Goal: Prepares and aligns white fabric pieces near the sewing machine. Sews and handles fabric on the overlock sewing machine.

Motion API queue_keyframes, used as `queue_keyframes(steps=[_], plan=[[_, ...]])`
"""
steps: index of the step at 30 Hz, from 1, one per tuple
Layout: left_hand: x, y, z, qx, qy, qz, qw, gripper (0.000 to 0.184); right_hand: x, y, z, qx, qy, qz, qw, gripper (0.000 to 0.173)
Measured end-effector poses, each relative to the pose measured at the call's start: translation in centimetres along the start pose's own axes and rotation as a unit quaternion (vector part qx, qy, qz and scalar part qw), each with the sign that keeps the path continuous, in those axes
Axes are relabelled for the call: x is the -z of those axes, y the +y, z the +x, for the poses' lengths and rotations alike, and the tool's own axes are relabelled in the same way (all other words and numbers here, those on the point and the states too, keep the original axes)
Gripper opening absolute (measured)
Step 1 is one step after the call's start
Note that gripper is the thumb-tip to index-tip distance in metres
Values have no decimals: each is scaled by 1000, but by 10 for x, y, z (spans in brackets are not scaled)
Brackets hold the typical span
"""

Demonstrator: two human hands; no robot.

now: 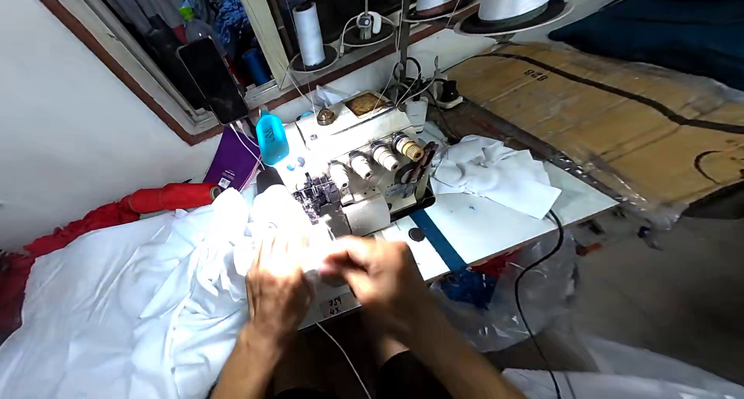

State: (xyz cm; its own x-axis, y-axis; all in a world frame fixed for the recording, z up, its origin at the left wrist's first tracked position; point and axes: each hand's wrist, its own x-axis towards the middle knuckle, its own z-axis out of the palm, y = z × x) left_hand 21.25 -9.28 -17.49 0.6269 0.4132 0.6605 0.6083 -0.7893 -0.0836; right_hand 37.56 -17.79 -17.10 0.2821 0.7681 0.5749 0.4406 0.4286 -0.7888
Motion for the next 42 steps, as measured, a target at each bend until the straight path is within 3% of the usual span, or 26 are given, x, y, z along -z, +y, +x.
queue_keyframes(steps=[3, 5, 18, 23, 31, 38, 42], plan=[[6, 10, -22, -23, -42, 60, 997, 35, -10, 20, -61, -26, 48, 41, 998, 13], [13, 10, -24, -35, -59, 72, 995, 35, -17, 25, -74, -17, 70, 58, 996, 12], [-6, -18, 20, 13, -116, 80, 990, 38, -45, 53, -18, -33, 108, 67, 991, 11], [16, 4, 6, -7, -108, 69, 992, 34, -49, 57, -16, -23, 127, 88, 988, 8], [5, 10, 8, 20, -101, 107, 989, 32, -56, 61, -16, -22, 145, 50, 988, 9], [-24, -3, 40, 114, -144, 128, 975, 33, -56, 53, -25, -15, 153, 27, 988, 13], [-11, -15, 34, 157, -176, 115, 965, 37, -57, 46, -29, 0, 106, 33, 994, 16]])
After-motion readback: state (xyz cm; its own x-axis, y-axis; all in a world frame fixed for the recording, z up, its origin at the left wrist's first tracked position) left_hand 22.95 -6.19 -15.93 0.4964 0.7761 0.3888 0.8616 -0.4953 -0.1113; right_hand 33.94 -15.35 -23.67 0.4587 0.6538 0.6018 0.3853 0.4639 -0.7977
